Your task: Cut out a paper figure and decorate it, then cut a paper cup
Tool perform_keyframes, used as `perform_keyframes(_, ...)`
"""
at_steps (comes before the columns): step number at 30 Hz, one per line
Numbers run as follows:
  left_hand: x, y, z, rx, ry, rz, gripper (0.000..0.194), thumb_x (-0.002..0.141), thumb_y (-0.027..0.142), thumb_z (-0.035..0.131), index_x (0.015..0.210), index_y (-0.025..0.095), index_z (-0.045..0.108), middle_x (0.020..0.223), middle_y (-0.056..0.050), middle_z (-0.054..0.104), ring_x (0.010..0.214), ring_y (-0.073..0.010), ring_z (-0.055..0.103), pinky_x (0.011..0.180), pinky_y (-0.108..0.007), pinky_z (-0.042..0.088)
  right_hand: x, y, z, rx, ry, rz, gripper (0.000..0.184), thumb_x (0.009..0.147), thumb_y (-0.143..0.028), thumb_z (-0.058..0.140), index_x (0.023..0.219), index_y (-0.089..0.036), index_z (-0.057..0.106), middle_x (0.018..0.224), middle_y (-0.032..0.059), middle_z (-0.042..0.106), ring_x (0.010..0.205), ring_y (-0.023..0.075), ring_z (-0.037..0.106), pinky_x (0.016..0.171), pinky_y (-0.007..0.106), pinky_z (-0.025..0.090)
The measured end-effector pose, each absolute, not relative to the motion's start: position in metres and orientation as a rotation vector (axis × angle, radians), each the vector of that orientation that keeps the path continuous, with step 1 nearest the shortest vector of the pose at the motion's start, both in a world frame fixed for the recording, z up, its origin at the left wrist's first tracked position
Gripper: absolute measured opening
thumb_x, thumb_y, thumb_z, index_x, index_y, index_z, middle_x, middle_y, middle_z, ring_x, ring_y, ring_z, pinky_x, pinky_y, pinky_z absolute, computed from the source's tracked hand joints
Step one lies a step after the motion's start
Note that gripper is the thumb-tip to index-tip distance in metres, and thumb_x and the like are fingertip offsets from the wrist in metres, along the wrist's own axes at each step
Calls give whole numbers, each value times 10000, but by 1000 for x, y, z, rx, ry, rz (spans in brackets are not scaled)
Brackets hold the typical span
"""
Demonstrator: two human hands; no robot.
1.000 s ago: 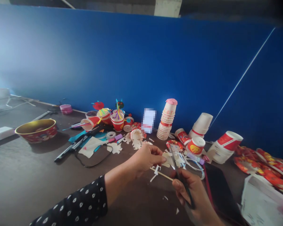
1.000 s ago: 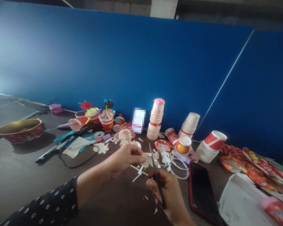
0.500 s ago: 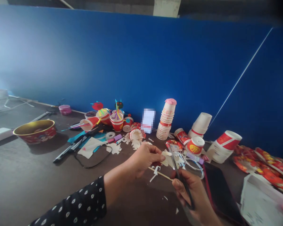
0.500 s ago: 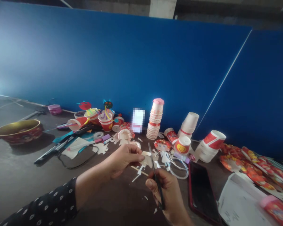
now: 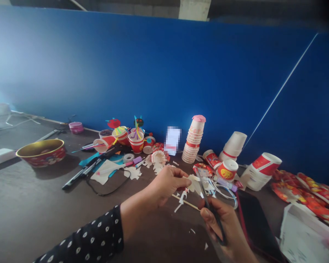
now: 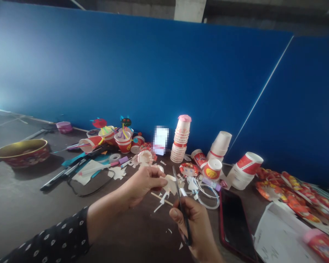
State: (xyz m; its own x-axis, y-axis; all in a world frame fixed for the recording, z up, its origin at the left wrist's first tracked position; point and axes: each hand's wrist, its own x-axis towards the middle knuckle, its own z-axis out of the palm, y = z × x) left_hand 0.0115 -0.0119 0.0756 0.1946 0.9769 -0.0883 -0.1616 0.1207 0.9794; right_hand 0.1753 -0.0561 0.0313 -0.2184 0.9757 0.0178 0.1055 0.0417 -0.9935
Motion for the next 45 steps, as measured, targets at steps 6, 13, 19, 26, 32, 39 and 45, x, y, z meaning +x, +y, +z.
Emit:
perform_keyframes(6, 12, -11, 72, 1120, 987, 1065, 72, 575, 141, 652, 568, 127, 582, 476, 35, 525, 449, -58, 439, 488, -208, 332, 175, -58, 33, -1185, -1436, 1281, 447, 636, -612, 634, 683, -190, 495, 447, -106, 299, 356, 43, 234, 341, 180, 202)
perform_keyframes(13, 11, -13, 77, 1117, 956, 1098, 43, 593, 117, 632, 604, 125, 592, 504, 38, 530, 464, -54, 439, 506, -208, 331, 175, -56, 30, -1176, -1431, 1325, 441, 634, -606, 639, 671, -194, 487, 447, -109, 283, 350, 39, 219, 340, 176, 190)
perform_keyframes(19, 8, -13, 80, 1121, 948, 1099, 31, 601, 116, 617, 630, 116, 607, 523, 37, 513, 481, -52, 406, 503, -208, 308, 173, -58, 32, -1188, -1449, 1330, 476, 603, -641, 634, 674, -191, 494, 452, -104, 289, 353, 40, 218, 342, 181, 178)
perform_keyframes(26, 7, -11, 79, 1145, 970, 1087, 57, 590, 141, 620, 644, 123, 618, 545, 29, 519, 496, -62, 407, 513, -216, 306, 174, -57, 31, -1211, -1472, 1318, 453, 628, -624, 624, 671, -193, 489, 450, -103, 286, 364, 43, 214, 352, 188, 174)
perform_keyframes(32, 5, -12, 84, 1179, 994, 1088, 59, 570, 123, 609, 629, 127, 609, 540, 34, 521, 498, -62, 413, 519, -213, 309, 172, -57, 33, -1206, -1471, 1310, 448, 615, -617, 634, 647, -190, 501, 445, -97, 296, 364, 44, 226, 349, 187, 177)
perform_keyframes(39, 1, -11, 86, 1231, 1026, 1077, 92, 581, 108, 583, 658, 115, 633, 540, 27, 541, 495, -59, 430, 515, -202, 322, 172, -58, 38, -1230, -1523, 1285, 454, 618, -620, 628, 640, -184, 506, 463, -88, 311, 388, 54, 245, 363, 189, 190)
perform_keyframes(45, -4, -7, 85, 1326, 1077, 1038, 140, 576, 150, 604, 705, 135, 657, 534, 25, 550, 500, -81, 475, 505, -208, 347, 173, -59, 43, -1226, -1605, 1241, 432, 616, -604, 634, 613, -187, 523, 438, -82, 324, 377, 62, 266, 356, 191, 209)
